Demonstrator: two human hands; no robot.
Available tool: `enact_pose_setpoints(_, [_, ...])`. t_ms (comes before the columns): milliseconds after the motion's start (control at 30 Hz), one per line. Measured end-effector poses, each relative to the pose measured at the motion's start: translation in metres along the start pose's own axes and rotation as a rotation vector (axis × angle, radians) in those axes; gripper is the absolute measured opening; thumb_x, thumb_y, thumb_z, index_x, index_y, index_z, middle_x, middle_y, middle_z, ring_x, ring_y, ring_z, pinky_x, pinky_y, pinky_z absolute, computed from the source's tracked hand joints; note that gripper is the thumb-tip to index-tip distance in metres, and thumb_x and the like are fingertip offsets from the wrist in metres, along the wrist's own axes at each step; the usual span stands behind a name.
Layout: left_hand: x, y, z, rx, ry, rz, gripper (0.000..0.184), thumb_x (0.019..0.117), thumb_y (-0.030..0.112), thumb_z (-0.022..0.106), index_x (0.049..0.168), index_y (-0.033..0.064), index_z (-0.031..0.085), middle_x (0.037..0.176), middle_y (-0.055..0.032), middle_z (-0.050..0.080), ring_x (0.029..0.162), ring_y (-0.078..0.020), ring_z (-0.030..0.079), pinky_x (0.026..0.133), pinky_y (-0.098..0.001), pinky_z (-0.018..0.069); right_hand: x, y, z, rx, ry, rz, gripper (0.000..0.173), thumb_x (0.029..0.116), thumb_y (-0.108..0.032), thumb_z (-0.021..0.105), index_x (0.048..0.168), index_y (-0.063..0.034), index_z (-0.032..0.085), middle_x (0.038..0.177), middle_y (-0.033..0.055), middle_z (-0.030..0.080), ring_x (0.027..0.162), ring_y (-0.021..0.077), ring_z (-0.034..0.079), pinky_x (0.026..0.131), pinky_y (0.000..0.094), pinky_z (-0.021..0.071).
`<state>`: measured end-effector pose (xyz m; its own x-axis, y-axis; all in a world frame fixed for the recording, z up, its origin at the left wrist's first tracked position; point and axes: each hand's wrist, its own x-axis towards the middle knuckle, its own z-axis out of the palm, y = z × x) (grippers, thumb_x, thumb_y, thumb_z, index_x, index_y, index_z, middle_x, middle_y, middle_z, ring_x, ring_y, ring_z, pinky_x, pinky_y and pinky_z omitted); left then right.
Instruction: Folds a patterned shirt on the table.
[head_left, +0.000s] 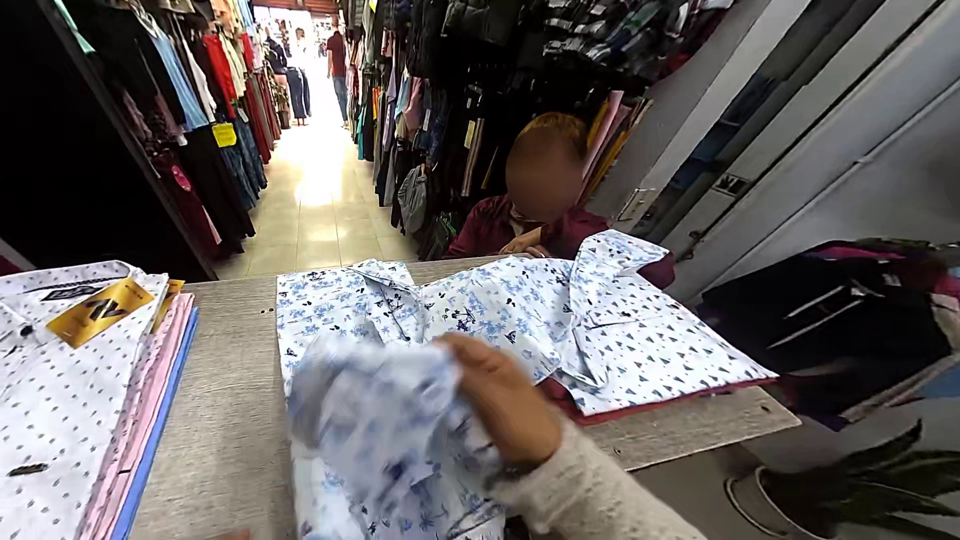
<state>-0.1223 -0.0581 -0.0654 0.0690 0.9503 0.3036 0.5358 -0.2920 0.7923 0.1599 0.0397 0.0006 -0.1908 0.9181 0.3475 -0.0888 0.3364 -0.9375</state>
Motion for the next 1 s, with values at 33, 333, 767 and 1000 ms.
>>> enact_pose_setpoints(33, [0.005,-0.001,0.003,-0.030,-0.002,-0.050,0.034,0.0964,0.004,0.053,0.113,-0.0250,0.058,0.111,-0.0366,0.066,0.101,-0.0298,0.069,0.090,-0.0358,0.0558,0.001,-0.012,-0.018,0.150,0.114,0.028,0.025,0.1060,-0.018,0.046,0.105,-0.0213,0.071,0.090,-0.0094,0.073,0.078,-0.0027,0.067,0.070,0.0194,0.0586])
enact_pose_setpoints(333, [0.019,0.006,0.034,-0.308,-0.014,-0.331,0.079,0.0816,-0.010,0.069,0.150,-0.0115,0.031,0.147,-0.0350,0.040,0.084,-0.0189,0.072,0.072,-0.0325,0.0614,-0.052,0.002,-0.243,0.453,0.930,-0.353,0.056,0.1075,-0.050,0.011,0.140,-0.0182,0.043,0.128,-0.0032,0.062,0.119,0.0086,0.060,0.102,0.0357,0.0512])
enact_pose_setpoints(767, [0.027,-0.012,-0.011,0.198,-0.091,-0.064,0.032,0.0833,-0.009,0.068,0.114,-0.0168,0.067,0.128,-0.0433,0.055,0.099,-0.0471,0.067,0.083,-0.0510,0.0568,-0.043,0.033,-0.326,0.134,1.237,0.079,0.025,0.1012,-0.007,0.051,0.127,-0.0061,0.052,0.108,0.0049,0.064,0.094,0.0122,0.066,0.082,0.0328,0.0579])
enact_pose_setpoints(1000, [0.066,0.046,0.084,0.308,-0.362,0.282,0.086,0.0858,0.054,0.070,0.149,-0.0005,0.049,0.155,-0.0258,0.044,0.143,-0.0463,0.042,0.110,-0.0742,0.0296,-0.030,-0.019,-0.291,-0.107,1.286,-0.013,0.039,0.1043,-0.010,0.043,0.143,-0.0091,0.041,0.128,0.0005,0.054,0.112,0.0060,0.058,0.097,0.0287,0.0504])
